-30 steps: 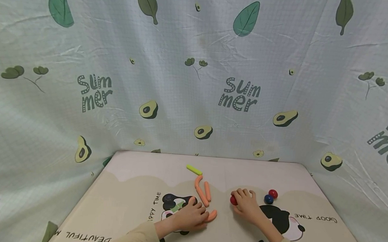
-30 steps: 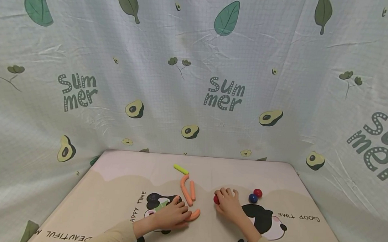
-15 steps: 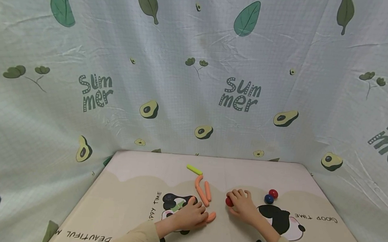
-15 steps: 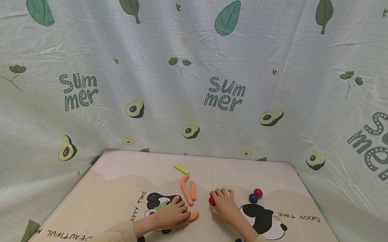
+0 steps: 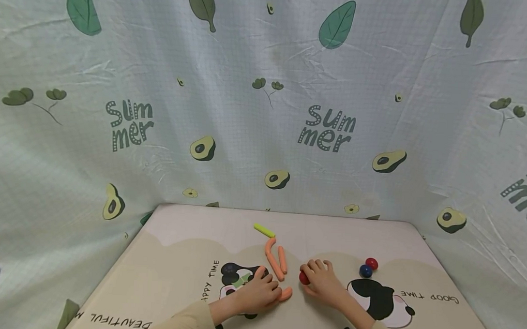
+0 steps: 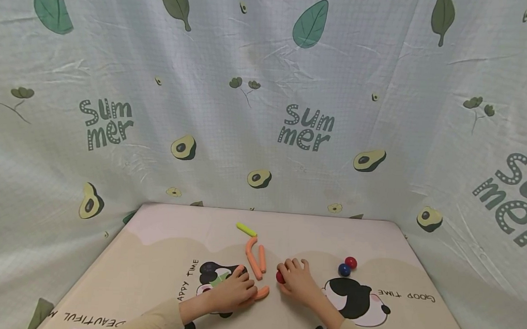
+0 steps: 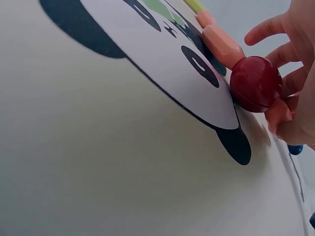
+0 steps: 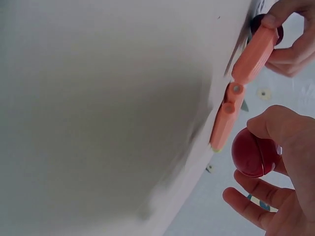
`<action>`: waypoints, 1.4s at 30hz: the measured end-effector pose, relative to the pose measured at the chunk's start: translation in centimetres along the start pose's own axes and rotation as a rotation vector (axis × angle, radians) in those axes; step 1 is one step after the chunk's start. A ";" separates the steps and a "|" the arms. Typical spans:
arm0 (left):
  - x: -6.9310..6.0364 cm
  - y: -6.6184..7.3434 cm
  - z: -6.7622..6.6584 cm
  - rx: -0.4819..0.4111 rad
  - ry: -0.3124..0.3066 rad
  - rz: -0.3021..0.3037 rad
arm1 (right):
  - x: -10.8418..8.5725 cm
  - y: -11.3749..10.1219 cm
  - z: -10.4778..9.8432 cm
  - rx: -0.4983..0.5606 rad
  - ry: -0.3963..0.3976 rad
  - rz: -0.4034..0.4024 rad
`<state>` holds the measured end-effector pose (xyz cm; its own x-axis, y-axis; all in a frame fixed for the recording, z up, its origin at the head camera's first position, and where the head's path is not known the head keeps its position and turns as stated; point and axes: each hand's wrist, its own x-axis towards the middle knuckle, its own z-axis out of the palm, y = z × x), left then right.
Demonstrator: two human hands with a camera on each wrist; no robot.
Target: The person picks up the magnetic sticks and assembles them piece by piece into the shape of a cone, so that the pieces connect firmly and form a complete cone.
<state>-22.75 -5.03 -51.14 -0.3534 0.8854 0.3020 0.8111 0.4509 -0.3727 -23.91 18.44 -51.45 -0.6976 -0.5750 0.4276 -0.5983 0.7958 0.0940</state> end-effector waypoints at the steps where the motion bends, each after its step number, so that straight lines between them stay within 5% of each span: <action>1: 0.0 0.0 0.0 -0.006 -0.013 -0.004 | 0.0 -0.1 0.0 0.000 0.000 -0.008; 13: -0.3 0.1 0.3 -0.020 0.033 -0.041 | 0.3 -0.9 -0.2 0.029 -0.098 -0.018; 42: -0.5 -0.1 -0.2 -0.025 -0.012 -0.014 | 0.4 -1.5 -0.2 0.050 -0.027 -0.118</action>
<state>-22.57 -5.51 -51.06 -0.3704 0.8804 0.2961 0.8175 0.4604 -0.3462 -23.25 17.08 -51.27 -0.6313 -0.6692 0.3918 -0.6949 0.7125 0.0973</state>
